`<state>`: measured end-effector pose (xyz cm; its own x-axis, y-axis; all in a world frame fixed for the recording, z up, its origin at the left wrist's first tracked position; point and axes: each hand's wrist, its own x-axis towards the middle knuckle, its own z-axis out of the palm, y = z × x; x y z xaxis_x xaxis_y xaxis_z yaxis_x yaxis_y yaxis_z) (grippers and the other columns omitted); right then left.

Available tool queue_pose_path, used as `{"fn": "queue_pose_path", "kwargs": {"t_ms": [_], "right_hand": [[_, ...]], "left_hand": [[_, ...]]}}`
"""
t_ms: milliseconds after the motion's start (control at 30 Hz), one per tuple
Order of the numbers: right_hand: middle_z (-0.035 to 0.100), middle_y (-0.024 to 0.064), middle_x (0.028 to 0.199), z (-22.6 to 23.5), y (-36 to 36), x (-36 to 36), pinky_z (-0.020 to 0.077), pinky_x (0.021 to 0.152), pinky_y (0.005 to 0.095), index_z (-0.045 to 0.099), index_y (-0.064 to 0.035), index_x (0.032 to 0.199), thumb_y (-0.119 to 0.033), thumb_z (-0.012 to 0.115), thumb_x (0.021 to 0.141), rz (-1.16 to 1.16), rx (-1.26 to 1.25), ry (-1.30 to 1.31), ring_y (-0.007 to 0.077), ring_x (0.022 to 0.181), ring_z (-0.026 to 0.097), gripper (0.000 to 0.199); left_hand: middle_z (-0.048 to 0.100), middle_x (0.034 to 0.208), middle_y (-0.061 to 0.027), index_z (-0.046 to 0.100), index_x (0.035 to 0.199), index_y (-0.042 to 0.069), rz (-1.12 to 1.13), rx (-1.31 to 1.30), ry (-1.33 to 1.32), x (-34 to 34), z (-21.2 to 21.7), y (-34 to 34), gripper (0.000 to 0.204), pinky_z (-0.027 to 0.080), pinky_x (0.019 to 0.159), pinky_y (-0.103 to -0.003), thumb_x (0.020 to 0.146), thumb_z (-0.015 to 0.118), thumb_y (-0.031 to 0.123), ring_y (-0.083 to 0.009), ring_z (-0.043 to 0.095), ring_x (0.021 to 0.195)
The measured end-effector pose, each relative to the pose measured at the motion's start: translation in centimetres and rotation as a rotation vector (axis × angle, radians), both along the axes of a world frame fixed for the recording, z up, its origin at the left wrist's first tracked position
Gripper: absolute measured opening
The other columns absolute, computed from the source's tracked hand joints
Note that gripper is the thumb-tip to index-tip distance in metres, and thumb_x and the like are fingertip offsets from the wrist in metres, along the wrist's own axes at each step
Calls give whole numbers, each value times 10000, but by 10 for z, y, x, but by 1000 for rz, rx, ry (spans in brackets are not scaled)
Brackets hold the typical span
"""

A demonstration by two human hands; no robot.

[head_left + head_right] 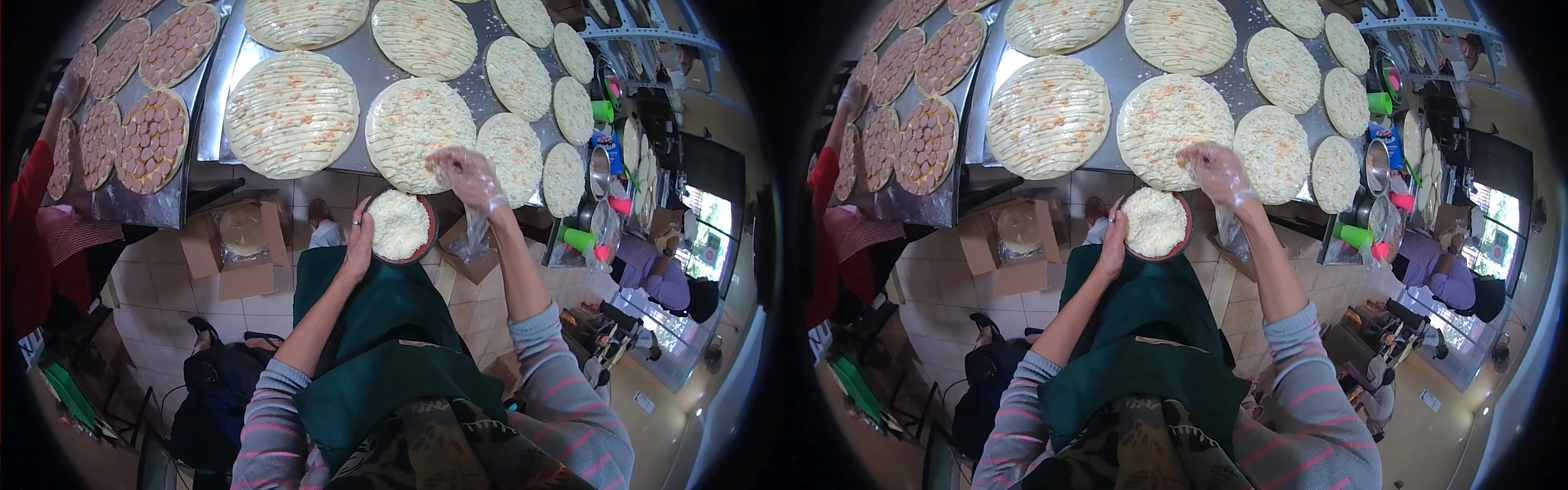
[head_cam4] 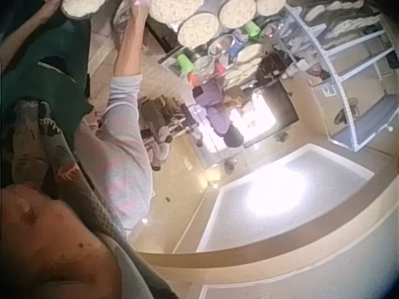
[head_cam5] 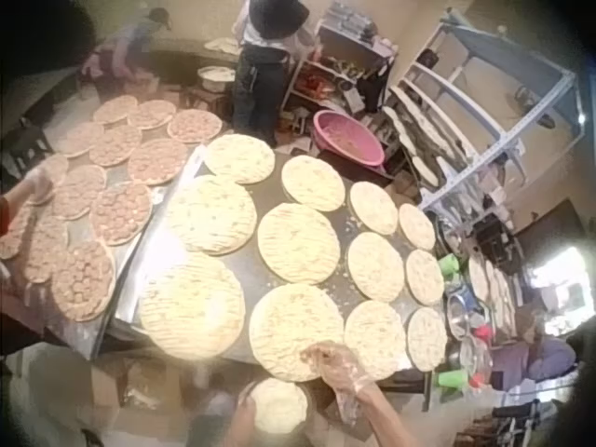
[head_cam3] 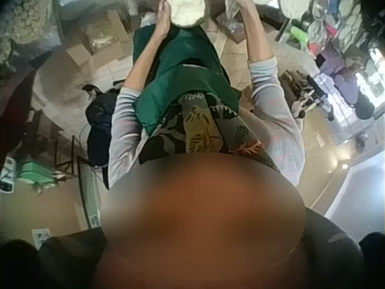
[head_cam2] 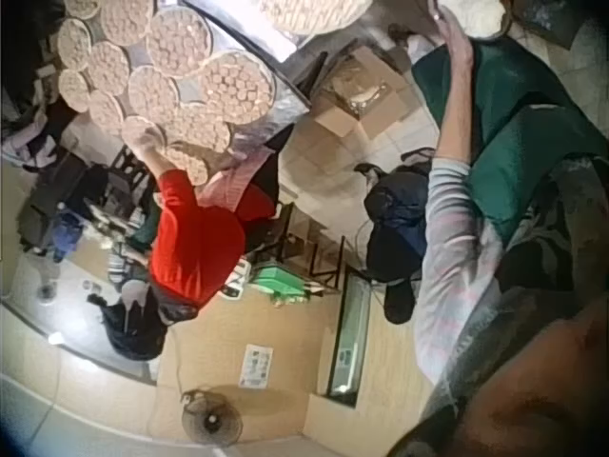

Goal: Spreading shredded cheese onto prepared dough rounds on a metal prep table.

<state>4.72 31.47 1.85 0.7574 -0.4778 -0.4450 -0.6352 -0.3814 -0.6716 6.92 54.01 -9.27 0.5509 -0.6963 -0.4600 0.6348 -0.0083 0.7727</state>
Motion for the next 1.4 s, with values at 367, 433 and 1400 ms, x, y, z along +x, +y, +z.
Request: {"fn": "queue_pose_path", "kwargs": {"t_ms": [367, 433, 1400], "right_hand": [[654, 67, 789, -8, -23, -35, 472, 654, 264, 660, -43, 967, -137, 574, 869, -87, -292, 26, 121, 712, 589, 161], [645, 65, 791, -18, -15, -45, 471, 658, 266, 658, -42, 958, -113, 588, 856, -129, -215, -112, 132, 730, 592, 143], [640, 43, 817, 9, 7, -20, 484, 656, 239, 626, -1, 975, -107, 628, 848, -226, 686, -39, 94, 722, 578, 166]], "left_hand": [[414, 1305, -123, 294, 1368, 43, -17, 23, 29, -1, 3, -1, 496, 257, 1044, -294, 995, 304, 369, -184, 376, 1212], [407, 1312, -124, 291, 1369, 41, -29, 21, 13, -1, 4, -4, 507, 257, 1046, -295, 993, 303, 381, -185, 374, 1216], [431, 1285, -127, 320, 1348, 26, 9, 27, -21, 8, -3, 5, 485, 281, 1030, -293, 997, 303, 360, -182, 395, 1192]]}}
